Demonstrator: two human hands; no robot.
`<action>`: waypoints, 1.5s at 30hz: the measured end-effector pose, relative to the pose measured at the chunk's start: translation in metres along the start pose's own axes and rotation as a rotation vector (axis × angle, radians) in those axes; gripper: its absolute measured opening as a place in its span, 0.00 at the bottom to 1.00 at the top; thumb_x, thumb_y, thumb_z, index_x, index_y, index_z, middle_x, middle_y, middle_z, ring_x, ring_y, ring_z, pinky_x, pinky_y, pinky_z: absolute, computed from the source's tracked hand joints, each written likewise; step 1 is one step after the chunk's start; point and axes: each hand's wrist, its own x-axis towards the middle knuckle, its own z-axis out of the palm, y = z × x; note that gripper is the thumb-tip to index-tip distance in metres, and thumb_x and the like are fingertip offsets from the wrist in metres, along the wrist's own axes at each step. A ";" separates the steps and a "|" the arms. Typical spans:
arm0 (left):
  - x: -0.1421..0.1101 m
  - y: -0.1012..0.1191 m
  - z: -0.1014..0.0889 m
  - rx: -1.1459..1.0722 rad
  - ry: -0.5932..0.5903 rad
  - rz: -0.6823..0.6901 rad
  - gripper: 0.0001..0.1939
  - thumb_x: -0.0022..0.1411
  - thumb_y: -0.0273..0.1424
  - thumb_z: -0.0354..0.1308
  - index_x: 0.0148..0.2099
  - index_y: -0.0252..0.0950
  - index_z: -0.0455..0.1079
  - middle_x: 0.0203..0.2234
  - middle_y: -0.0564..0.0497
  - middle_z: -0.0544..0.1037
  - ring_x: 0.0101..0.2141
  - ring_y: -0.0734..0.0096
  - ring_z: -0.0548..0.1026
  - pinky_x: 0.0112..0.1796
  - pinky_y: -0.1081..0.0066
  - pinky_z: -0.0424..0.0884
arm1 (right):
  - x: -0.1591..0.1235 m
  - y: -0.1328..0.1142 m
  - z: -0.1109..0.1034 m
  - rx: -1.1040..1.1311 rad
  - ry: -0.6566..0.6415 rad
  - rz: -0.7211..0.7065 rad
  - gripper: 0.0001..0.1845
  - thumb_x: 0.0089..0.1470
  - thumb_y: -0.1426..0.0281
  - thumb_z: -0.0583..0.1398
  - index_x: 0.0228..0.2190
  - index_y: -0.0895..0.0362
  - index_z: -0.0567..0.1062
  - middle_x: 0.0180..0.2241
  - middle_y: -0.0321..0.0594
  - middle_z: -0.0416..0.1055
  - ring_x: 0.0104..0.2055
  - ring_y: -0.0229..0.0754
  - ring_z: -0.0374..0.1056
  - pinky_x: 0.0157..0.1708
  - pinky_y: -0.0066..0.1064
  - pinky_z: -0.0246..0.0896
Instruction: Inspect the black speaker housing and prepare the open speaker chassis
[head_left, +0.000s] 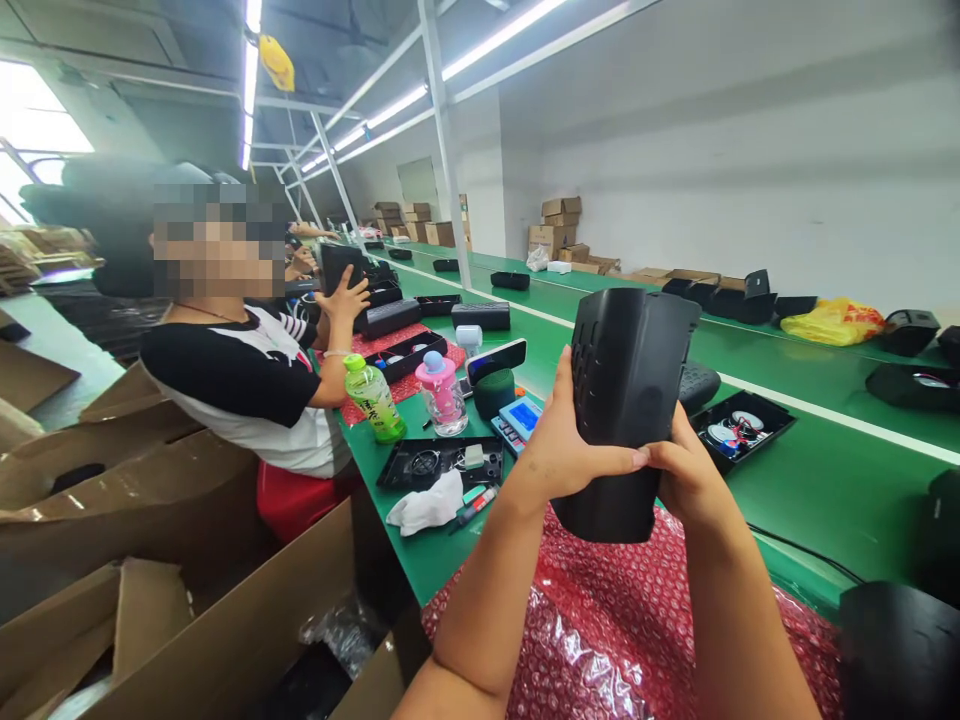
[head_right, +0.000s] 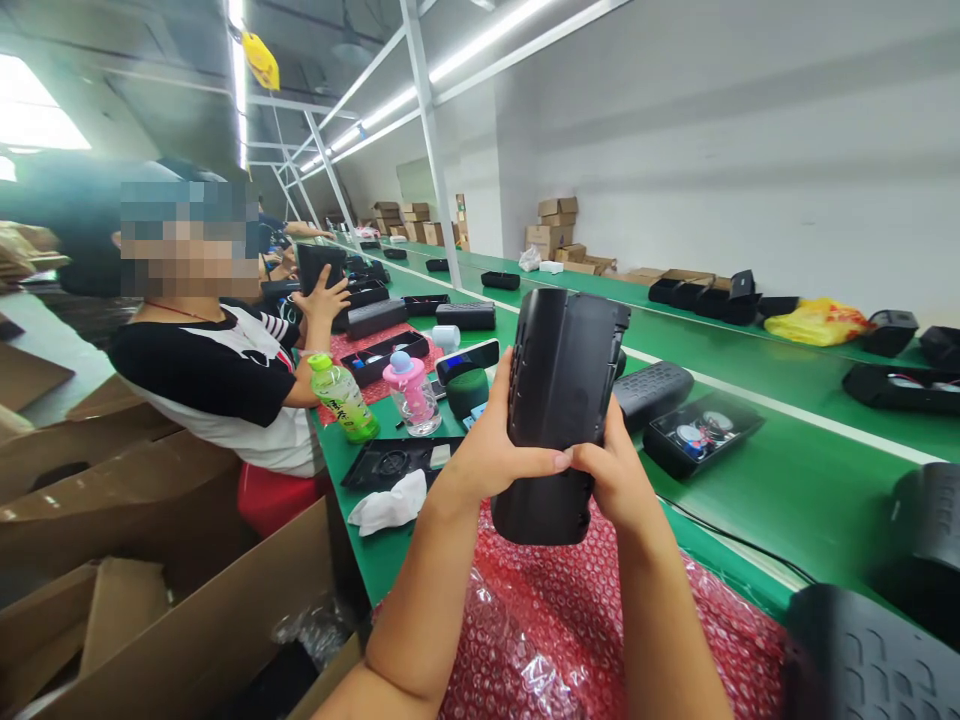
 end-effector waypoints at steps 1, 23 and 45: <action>0.000 0.000 0.000 0.002 0.002 0.003 0.70 0.43 0.38 0.75 0.73 0.46 0.26 0.69 0.41 0.50 0.67 0.44 0.53 0.65 0.45 0.48 | 0.000 0.000 0.000 -0.004 -0.002 -0.001 0.34 0.44 0.72 0.59 0.55 0.49 0.64 0.58 0.36 0.65 0.61 0.55 0.60 0.59 0.46 0.61; -0.002 0.002 0.003 -0.011 0.030 0.028 0.70 0.41 0.38 0.75 0.73 0.46 0.28 0.68 0.40 0.53 0.67 0.42 0.53 0.65 0.44 0.48 | -0.003 -0.012 0.004 0.009 0.002 0.014 0.35 0.42 0.71 0.60 0.55 0.50 0.63 0.56 0.38 0.68 0.58 0.56 0.63 0.57 0.46 0.63; -0.003 0.001 0.005 -0.083 0.023 0.015 0.70 0.42 0.36 0.75 0.73 0.43 0.26 0.68 0.41 0.54 0.65 0.48 0.57 0.65 0.50 0.52 | -0.003 -0.012 0.004 0.028 0.008 0.006 0.33 0.43 0.72 0.60 0.53 0.49 0.64 0.55 0.37 0.68 0.56 0.54 0.64 0.51 0.42 0.67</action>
